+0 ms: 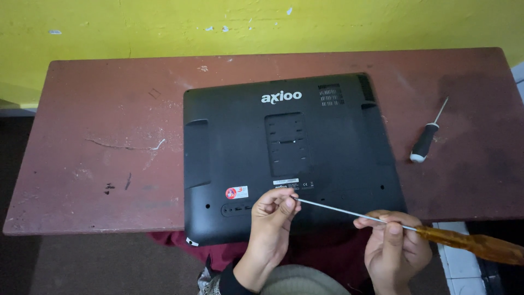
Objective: Unscrewing the back panel of an electronic device using a manual screwdriver.
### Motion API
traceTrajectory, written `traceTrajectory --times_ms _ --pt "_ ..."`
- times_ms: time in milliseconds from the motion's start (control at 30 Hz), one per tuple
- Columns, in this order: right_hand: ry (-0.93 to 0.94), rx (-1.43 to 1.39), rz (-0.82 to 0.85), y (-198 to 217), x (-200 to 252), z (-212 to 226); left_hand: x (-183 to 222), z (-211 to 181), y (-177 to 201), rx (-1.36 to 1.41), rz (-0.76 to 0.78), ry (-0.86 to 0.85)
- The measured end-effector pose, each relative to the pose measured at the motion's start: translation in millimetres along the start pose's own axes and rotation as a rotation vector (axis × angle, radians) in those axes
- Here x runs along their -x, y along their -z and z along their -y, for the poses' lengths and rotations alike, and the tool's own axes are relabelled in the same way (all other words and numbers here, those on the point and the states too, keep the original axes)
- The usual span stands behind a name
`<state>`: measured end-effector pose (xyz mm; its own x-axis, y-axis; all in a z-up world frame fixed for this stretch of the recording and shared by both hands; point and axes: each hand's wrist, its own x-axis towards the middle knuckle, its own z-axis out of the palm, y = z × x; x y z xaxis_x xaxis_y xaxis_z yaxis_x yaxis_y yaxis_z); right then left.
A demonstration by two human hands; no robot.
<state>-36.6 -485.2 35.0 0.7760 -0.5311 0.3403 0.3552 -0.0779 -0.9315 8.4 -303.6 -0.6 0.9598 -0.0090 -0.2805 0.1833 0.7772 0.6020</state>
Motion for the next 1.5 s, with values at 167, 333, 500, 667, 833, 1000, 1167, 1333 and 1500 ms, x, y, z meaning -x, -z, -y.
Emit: traceTrajectory --times_ms 167,333,500,667,833,1000,1167,1333,1500 --pt "-0.029 -0.036 0.025 -3.1 0.8 -5.2 4.0 0.4 -7.9 -0.001 0.026 -0.091" --pt "-0.086 -0.128 0.142 -26.7 -2.7 1.5 8.9 -8.2 -23.4 -0.015 0.101 -0.262" --pt "-0.019 -0.124 0.472 -66.3 5.4 15.4 24.4 -25.1 -31.8 -0.265 0.29 -0.436" --pt "-0.053 -0.139 0.524 -74.6 12.9 9.1 28.8 -44.2 -10.4 -0.633 0.228 -0.566" --pt "-0.057 -0.042 0.539 -78.1 26.4 1.9 32.9 -35.4 5.5 -0.533 0.207 -0.484" --pt "-0.03 -0.077 0.542 -78.2 32.0 -3.7 38.9 -45.8 4.4 -0.542 0.228 -0.461" --pt "0.0 -0.032 0.552 -83.3 35.8 -5.9 38.3 -49.1 11.1 -0.546 0.237 -0.479" --pt "-0.027 -0.034 0.56 -86.1 39.9 -11.3 37.0 -51.3 20.0 -0.551 0.225 -0.464" --pt "0.003 -0.07 0.533 -94.5 40.1 -11.2 31.8 -56.2 27.4 -0.598 0.285 -0.392"
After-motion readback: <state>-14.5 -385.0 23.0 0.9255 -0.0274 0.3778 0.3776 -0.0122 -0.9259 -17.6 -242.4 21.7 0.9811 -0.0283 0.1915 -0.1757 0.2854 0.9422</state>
